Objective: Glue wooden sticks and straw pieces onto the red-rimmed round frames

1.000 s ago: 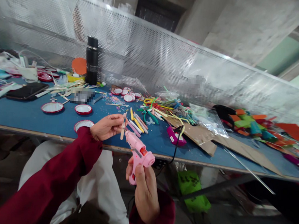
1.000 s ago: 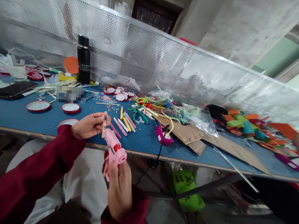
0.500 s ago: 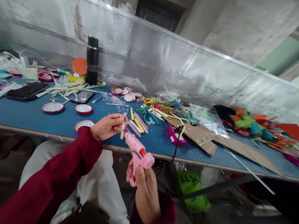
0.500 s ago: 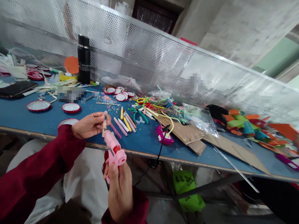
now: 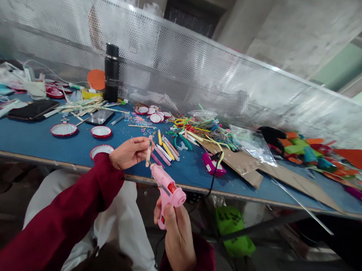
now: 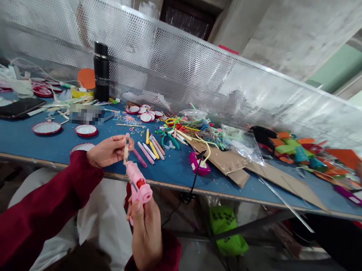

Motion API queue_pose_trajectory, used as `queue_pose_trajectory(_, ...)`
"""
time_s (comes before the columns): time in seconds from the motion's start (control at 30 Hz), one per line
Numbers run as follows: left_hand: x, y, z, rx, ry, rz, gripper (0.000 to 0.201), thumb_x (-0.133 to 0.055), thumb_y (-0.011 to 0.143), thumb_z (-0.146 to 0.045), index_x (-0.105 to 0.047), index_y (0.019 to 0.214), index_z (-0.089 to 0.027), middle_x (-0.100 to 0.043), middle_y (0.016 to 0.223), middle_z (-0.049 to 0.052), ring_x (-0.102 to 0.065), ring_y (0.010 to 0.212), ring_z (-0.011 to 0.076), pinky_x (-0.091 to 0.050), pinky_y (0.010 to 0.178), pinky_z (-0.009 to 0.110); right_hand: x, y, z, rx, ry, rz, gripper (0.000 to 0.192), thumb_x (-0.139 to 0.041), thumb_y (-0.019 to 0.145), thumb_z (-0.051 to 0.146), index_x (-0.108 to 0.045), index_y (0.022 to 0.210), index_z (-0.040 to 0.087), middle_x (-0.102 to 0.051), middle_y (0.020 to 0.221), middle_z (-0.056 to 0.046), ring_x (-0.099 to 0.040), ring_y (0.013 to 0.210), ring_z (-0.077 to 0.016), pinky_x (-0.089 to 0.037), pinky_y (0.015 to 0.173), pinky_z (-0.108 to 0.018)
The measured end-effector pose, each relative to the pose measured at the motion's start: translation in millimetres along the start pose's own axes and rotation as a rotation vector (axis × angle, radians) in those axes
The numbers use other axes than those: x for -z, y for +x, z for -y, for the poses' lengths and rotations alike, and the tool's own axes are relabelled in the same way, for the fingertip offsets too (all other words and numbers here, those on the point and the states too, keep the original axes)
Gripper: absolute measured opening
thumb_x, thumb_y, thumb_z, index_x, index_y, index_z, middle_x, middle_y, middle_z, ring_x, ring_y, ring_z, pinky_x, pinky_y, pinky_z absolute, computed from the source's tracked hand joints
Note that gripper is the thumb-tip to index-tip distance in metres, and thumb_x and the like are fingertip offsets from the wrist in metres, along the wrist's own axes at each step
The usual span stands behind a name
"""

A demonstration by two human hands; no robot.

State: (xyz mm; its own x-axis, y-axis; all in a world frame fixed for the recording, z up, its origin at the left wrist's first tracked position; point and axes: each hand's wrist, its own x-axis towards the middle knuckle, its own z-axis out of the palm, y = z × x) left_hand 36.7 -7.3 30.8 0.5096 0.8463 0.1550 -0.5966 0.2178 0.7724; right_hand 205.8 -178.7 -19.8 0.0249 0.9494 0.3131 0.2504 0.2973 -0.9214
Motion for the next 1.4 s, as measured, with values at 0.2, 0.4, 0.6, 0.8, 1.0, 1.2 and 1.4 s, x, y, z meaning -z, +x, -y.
queue_pose_trajectory(0.2, 0.5, 1, 0, -0.001, -0.010, -0.008, 0.030, -0.089, 0.064, -0.026, -0.069, 0.075, -0.005, -0.059, 0.073, 0.005, -0.035, 0.050, -0.0003, -0.030, 0.044, 0.010, 1, -1, 3, -0.002, -0.012, 0.021, 0.042, -0.031, 0.103, 0.047, -0.053, 0.081, 0.020, -0.053, 0.070, 0.000, -0.049, 0.065, -0.0121, -0.038, 0.062, -0.026)
queue_pose_trajectory(0.4, -0.5, 0, 0, 0.002, -0.002, -0.016, 0.031, -0.089, 0.063, -0.026, -0.069, 0.074, -0.005, -0.059, 0.073, 0.005, -0.037, 0.050, -0.0002, -0.031, 0.044, 0.010, 3, -3, 1, -0.014, -0.037, 0.023, 0.043, -0.032, 0.103, 0.049, -0.053, 0.079, 0.019, -0.053, 0.070, -0.001, -0.049, 0.066, -0.0131, -0.038, 0.060, -0.026)
queue_pose_trajectory(0.6, -0.5, 0, 0, -0.003, 0.021, -0.001, 0.029, -0.087, 0.066, -0.026, -0.068, 0.074, -0.006, -0.059, 0.074, 0.005, -0.035, 0.051, 0.0001, -0.030, 0.044, 0.010, 1, -4, -1, 0.010, 0.094, -0.002, 0.043, -0.035, 0.101, 0.052, -0.060, 0.091, 0.018, -0.053, 0.072, -0.002, -0.048, 0.065, -0.0135, -0.040, 0.058, -0.026)
queue_pose_trajectory(0.8, -1.0, -1, 1, -0.006, 0.023, 0.005, 0.029, -0.087, 0.066, -0.025, -0.066, 0.072, -0.007, -0.061, 0.074, 0.006, -0.036, 0.050, 0.0003, -0.029, 0.043, 0.011, -6, 3, 6, -0.020, 0.244, -0.018, 0.045, -0.038, 0.100, 0.054, -0.062, 0.103, 0.016, -0.051, 0.070, -0.001, -0.042, 0.059, -0.0109, -0.037, 0.054, -0.025)
queue_pose_trajectory(1.0, -1.0, 0, 3, 0.002, 0.006, 0.003, 0.031, -0.089, 0.063, -0.025, -0.066, 0.072, -0.007, -0.063, 0.072, 0.006, -0.034, 0.048, -0.0005, -0.027, 0.043, 0.011, -7, 9, 6, -0.005, 0.212, -0.046, 0.044, -0.038, 0.100, 0.052, -0.061, 0.096, 0.015, -0.049, 0.066, 0.001, -0.041, 0.057, -0.0103, -0.035, 0.052, -0.024)
queue_pose_trajectory(1.2, 0.3, 0, 4, 0.002, 0.006, 0.001, 0.031, -0.089, 0.062, -0.024, -0.066, 0.074, -0.006, -0.062, 0.071, 0.006, -0.035, 0.049, 0.0003, -0.027, 0.043, 0.012, -8, 12, 3, 0.016, 0.191, -0.053, 0.043, -0.037, 0.100, 0.052, -0.058, 0.087, 0.017, -0.049, 0.065, 0.001, -0.040, 0.056, -0.0104, -0.034, 0.051, -0.025)
queue_pose_trajectory(1.4, 0.9, 0, 3, -0.008, 0.011, 0.006, 0.029, -0.088, 0.064, -0.024, -0.066, 0.073, -0.007, -0.062, 0.072, 0.006, -0.035, 0.049, 0.0003, -0.027, 0.043, 0.011, -7, 11, 3, 0.033, 0.165, -0.032, 0.042, -0.035, 0.102, 0.050, -0.057, 0.089, 0.018, -0.050, 0.066, 0.001, -0.043, 0.059, -0.0114, -0.037, 0.056, -0.025)
